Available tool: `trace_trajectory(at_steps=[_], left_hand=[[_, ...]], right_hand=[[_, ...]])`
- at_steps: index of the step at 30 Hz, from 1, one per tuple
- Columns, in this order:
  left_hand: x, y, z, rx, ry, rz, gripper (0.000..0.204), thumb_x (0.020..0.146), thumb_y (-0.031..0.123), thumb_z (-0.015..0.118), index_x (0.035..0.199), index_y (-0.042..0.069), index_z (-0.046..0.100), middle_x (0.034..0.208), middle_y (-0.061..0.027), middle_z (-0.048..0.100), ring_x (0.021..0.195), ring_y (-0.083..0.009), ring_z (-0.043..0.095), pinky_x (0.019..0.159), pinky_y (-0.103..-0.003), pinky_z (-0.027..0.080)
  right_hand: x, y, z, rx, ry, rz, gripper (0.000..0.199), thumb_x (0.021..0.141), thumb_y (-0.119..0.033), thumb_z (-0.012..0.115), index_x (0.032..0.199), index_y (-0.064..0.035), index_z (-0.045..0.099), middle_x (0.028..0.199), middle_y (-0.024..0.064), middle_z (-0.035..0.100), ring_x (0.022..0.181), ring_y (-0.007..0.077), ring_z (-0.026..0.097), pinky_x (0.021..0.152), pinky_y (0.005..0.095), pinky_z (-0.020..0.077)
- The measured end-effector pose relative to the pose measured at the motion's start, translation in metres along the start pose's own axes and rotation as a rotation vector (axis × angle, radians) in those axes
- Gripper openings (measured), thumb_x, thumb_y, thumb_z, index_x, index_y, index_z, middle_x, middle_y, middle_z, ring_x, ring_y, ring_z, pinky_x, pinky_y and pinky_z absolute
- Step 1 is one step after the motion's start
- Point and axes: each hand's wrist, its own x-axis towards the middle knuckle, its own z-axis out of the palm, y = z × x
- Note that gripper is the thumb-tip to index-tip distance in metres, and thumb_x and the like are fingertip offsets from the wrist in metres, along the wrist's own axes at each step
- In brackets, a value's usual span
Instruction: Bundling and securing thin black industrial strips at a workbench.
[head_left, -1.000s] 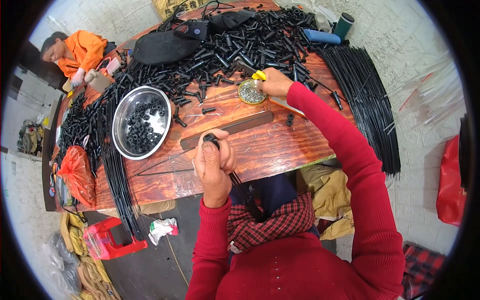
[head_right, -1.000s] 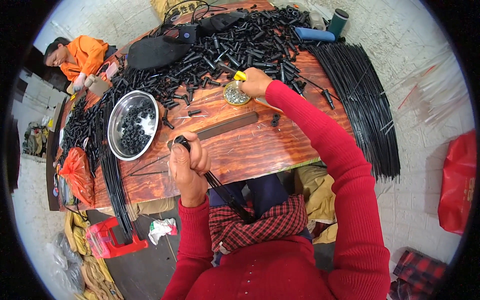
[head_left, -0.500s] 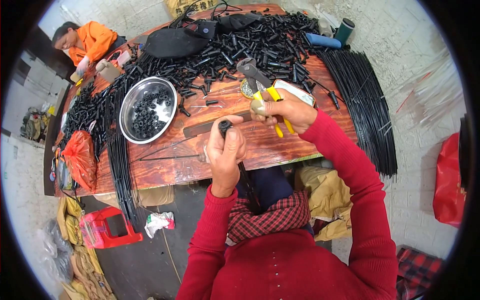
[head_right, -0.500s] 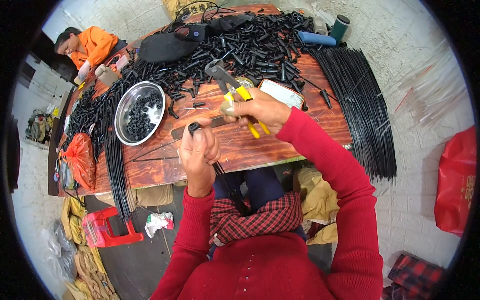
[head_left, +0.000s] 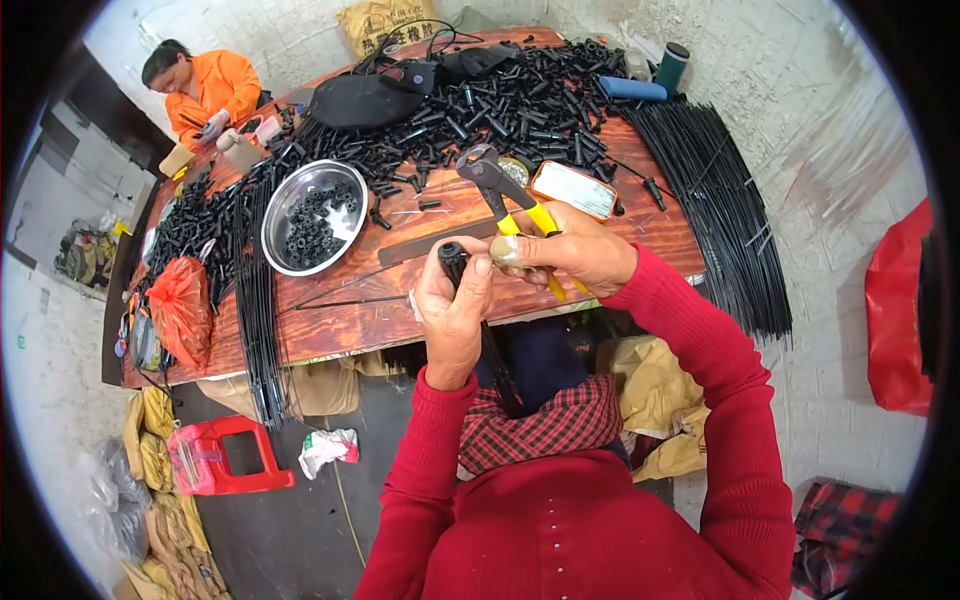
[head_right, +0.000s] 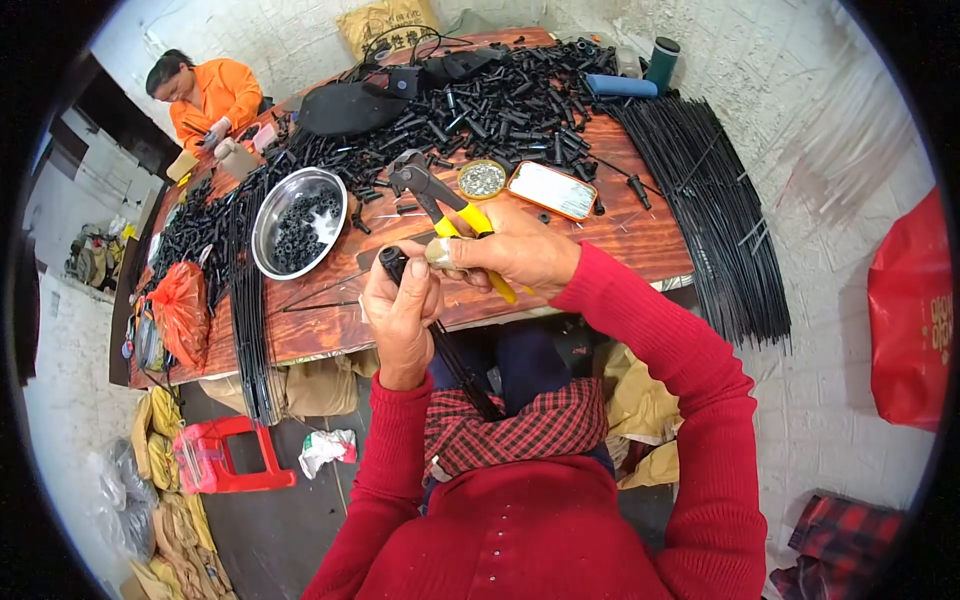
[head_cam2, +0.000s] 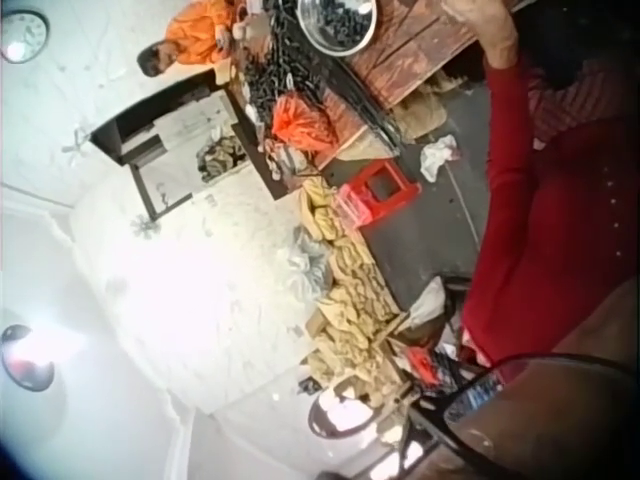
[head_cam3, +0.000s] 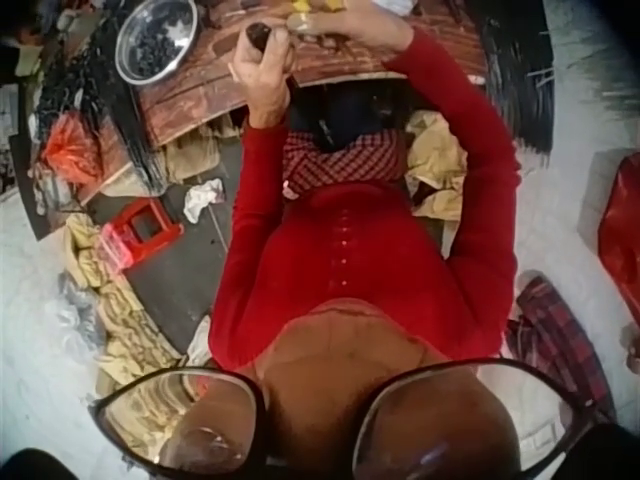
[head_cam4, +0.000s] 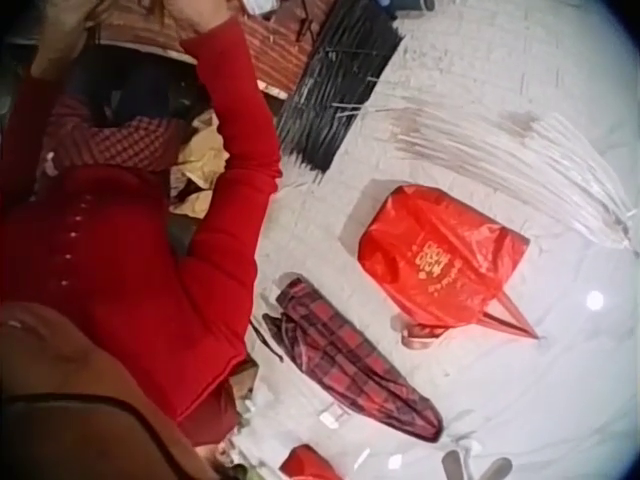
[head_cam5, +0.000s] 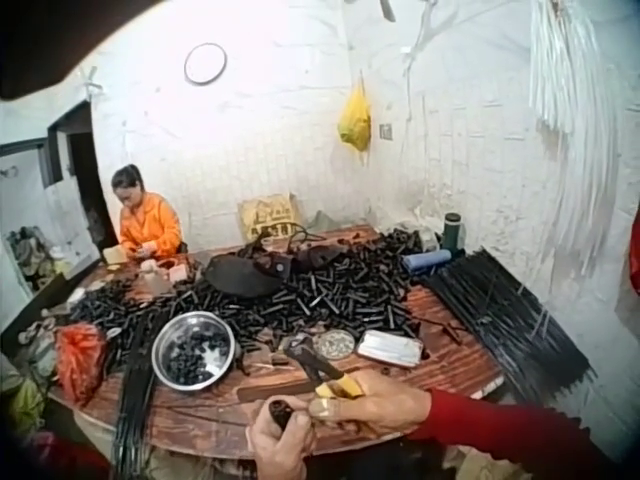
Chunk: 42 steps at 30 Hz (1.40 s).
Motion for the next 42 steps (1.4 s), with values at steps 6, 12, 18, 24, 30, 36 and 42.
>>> trace_trajectory(at_steps=[6, 12, 18, 24, 30, 36, 42], left_hand=[[-0.011, 0.005, 0.005, 0.005, -0.005, 0.032, 0.017, 0.095, 0.007, 0.066, 0.109, 0.000, 0.061, 0.072, 0.0059, 0.052, 0.052, 0.0003, 0.039, 0.045, -0.019, 0.026], [-0.011, -0.002, 0.010, 0.210, 0.081, 0.158, 0.012, 0.096, 0.006, 0.063, 0.106, 0.000, 0.062, 0.064, 0.0058, 0.047, 0.046, -0.0014, 0.033, 0.042, -0.020, 0.025], [-0.008, -0.002, 0.013, 0.267, 0.155, 0.155, 0.007, 0.096, 0.007, 0.062, 0.101, 0.002, 0.062, 0.064, 0.0058, 0.047, 0.046, -0.0004, 0.032, 0.042, -0.020, 0.024], [-0.008, 0.006, 0.008, 0.065, 0.070, 0.002, 0.012, 0.098, 0.016, 0.063, 0.100, 0.005, 0.058, 0.066, 0.0076, 0.045, 0.052, -0.0009, 0.033, 0.046, -0.021, 0.026], [-0.002, 0.007, 0.001, -0.066, -0.042, -0.041, 0.018, 0.098, 0.021, 0.064, 0.102, 0.005, 0.058, 0.062, 0.0073, 0.042, 0.048, -0.0025, 0.031, 0.045, -0.021, 0.024], [0.001, 0.003, 0.006, -0.048, -0.007, -0.045, 0.019, 0.097, 0.021, 0.065, 0.102, 0.005, 0.058, 0.062, 0.0057, 0.043, 0.048, -0.0024, 0.030, 0.044, -0.021, 0.023], [0.003, 0.004, 0.000, -0.132, -0.119, -0.088, 0.017, 0.098, 0.017, 0.062, 0.105, 0.002, 0.057, 0.063, 0.0031, 0.045, 0.047, -0.0026, 0.030, 0.044, -0.021, 0.023]], right_hand=[[-0.009, -0.005, 0.008, 0.071, 0.043, -0.006, 0.021, 0.091, -0.022, 0.068, 0.092, -0.0018, 0.062, 0.072, -0.0014, 0.054, 0.057, 0.0057, 0.049, 0.051, 0.0210, 0.0386], [-0.010, -0.004, 0.003, -0.108, 0.063, 0.021, 0.026, 0.094, -0.029, 0.067, 0.093, -0.0029, 0.065, 0.074, -0.0017, 0.055, 0.062, 0.0048, 0.049, 0.053, 0.0213, 0.0392], [-0.009, 0.001, 0.010, -0.211, 0.187, -0.026, 0.027, 0.093, -0.030, 0.067, 0.095, -0.0033, 0.064, 0.074, -0.0012, 0.056, 0.064, 0.0050, 0.051, 0.053, 0.0212, 0.0407], [-0.009, 0.013, 0.009, -0.020, 0.208, -0.015, 0.027, 0.093, -0.029, 0.067, 0.096, -0.0025, 0.064, 0.074, -0.0016, 0.055, 0.061, 0.0056, 0.051, 0.053, 0.0214, 0.0406], [-0.012, 0.003, 0.007, -0.184, 0.279, -0.073, 0.020, 0.092, -0.022, 0.069, 0.102, -0.0042, 0.068, 0.071, -0.0042, 0.055, 0.060, 0.0037, 0.049, 0.054, 0.0207, 0.0400], [-0.012, 0.008, 0.001, -0.736, 0.302, -0.643, 0.030, 0.074, 0.001, 0.073, 0.102, 0.0046, 0.064, 0.098, 0.0124, 0.064, 0.091, 0.0242, 0.062, 0.084, 0.0341, 0.0500], [-0.014, 0.002, 0.000, -0.665, 0.235, -0.545, 0.030, 0.073, 0.002, 0.074, 0.102, 0.0039, 0.064, 0.101, 0.0136, 0.065, 0.096, 0.0263, 0.063, 0.085, 0.0350, 0.0498]])
